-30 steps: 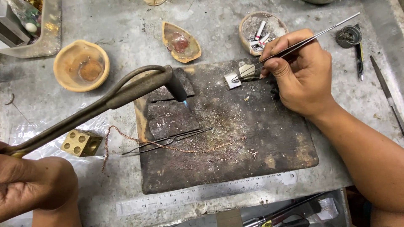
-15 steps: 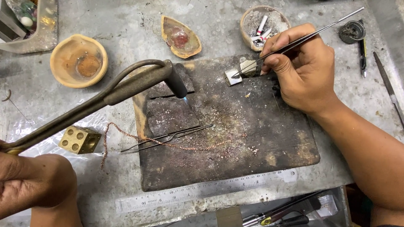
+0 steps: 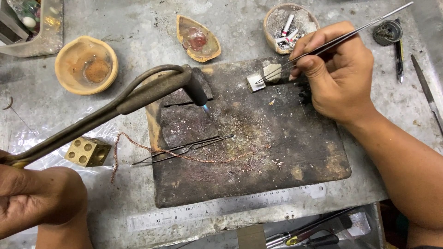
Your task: The person uses a blowtorch to heat a small metal piece on a workbench, then quenches it in water. They then pick up a copper chain, position it with tweezers, and apply the blowtorch to solder or heat the chain links.
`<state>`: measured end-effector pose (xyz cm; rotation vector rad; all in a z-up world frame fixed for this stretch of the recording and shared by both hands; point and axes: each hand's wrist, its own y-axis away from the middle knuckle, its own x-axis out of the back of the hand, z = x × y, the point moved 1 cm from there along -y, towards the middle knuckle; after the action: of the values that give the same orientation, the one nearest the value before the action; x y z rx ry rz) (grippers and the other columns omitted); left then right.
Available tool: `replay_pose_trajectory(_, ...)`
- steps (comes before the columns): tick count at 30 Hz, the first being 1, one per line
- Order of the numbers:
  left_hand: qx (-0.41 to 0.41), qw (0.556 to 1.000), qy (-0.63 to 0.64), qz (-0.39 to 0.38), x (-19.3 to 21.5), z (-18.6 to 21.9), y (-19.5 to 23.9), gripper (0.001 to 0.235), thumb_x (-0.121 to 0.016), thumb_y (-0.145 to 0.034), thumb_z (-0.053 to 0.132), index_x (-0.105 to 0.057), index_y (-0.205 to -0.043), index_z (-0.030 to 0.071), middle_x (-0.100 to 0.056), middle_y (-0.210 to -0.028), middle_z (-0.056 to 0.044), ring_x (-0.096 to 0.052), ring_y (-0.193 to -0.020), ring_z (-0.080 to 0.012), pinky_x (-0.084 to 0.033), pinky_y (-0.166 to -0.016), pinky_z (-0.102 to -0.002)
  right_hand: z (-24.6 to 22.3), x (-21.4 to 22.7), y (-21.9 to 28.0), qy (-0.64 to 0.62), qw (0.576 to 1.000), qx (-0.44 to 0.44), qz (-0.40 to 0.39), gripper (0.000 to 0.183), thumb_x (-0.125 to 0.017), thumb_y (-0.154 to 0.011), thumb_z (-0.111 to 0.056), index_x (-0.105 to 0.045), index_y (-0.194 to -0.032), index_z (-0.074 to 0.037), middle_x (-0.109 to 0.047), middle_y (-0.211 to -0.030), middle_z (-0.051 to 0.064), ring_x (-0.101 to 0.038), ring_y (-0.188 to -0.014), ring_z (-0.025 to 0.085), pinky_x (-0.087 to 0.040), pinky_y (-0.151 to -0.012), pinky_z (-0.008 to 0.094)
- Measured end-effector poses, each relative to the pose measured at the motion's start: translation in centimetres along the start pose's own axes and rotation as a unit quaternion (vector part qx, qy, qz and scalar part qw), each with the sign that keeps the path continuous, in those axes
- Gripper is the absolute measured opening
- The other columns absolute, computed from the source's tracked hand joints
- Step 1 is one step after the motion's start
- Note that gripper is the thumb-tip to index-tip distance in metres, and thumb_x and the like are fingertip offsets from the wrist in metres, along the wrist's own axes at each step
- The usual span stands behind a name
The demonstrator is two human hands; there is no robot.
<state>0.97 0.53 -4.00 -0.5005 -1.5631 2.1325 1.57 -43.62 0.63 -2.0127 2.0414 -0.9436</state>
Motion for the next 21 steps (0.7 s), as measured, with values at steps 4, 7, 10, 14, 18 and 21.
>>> replay_pose_trajectory(4,-0.029,0.999,-0.013,-0.038,-0.8,3.3,-1.2,0.049,-0.044,-0.116,0.004,-0.046,-0.073,-0.019,-0.050,-0.067,-0.031,-0.050,-0.060,-0.0403,-0.042,-0.062,-0.050,-0.5,0.6,0.4,-0.034,0.999,0.008,-0.036,0.021,-0.053,-0.113,-0.013,-0.039,-0.115,0.001,-0.058,-0.105,0.024,-0.062,-0.082,0.022,-0.062,-0.074,0.028)
replay_pose_trajectory(7,-0.003,0.997,-0.058,-0.043,-1.5,5.8,-1.5,0.053,-0.043,-0.120,0.020,-0.049,-0.081,-0.016,-0.055,-0.076,-0.028,-0.053,-0.065,-0.0376,-0.044,-0.064,-0.046,-0.9,0.4,0.9,-0.088,0.991,0.020,-0.098,0.019,-0.055,-0.106,-0.014,-0.042,-0.108,0.000,-0.060,-0.098,0.020,-0.068,-0.078,0.022,-0.066,-0.069,0.027)
replay_pose_trajectory(10,0.002,0.998,0.020,-0.052,-1.5,6.9,-1.6,0.048,-0.041,-0.118,0.021,-0.052,-0.091,-0.016,-0.047,-0.071,-0.026,-0.044,-0.057,-0.0328,-0.034,-0.057,-0.043,-1.4,0.0,1.3,-0.071,0.988,0.021,-0.134,0.018,-0.060,-0.101,-0.016,-0.049,-0.105,-0.002,-0.066,-0.098,0.016,-0.069,-0.086,0.020,-0.065,-0.076,0.026)
replay_pose_trajectory(14,-0.039,0.990,-0.026,-0.135,-0.6,7.5,-1.4,0.044,-0.039,-0.118,0.022,-0.054,-0.098,-0.014,-0.052,-0.071,-0.023,-0.048,-0.066,-0.0376,-0.042,-0.068,-0.047,-1.7,-0.4,1.3,-0.059,0.986,-0.035,-0.150,0.020,-0.060,-0.099,-0.012,-0.046,-0.104,0.001,-0.066,-0.096,0.021,-0.068,-0.075,0.021,-0.065,-0.070,0.027)
replay_pose_trajectory(18,-0.043,0.998,-0.003,-0.039,-2.7,8.6,-1.2,0.046,-0.046,-0.113,0.030,-0.057,-0.088,-0.007,-0.047,-0.061,-0.016,-0.044,-0.060,-0.0314,-0.037,-0.065,-0.039,-1.7,-0.5,1.3,-0.044,0.986,-0.043,-0.154,0.021,-0.061,-0.099,-0.012,-0.045,-0.105,0.001,-0.066,-0.096,0.022,-0.069,-0.073,0.022,-0.063,-0.070,0.027)
replay_pose_trajectory(21,-0.060,0.997,-0.006,-0.046,-2.5,8.2,-0.8,0.051,-0.046,-0.112,0.034,-0.056,-0.085,-0.007,-0.047,-0.059,-0.015,-0.045,-0.065,-0.0318,-0.038,-0.067,-0.038,-1.9,-0.5,1.2,-0.029,0.986,-0.041,-0.157,0.021,-0.060,-0.100,-0.011,-0.045,-0.106,0.002,-0.067,-0.097,0.022,-0.070,-0.077,0.022,-0.064,-0.073,0.028)
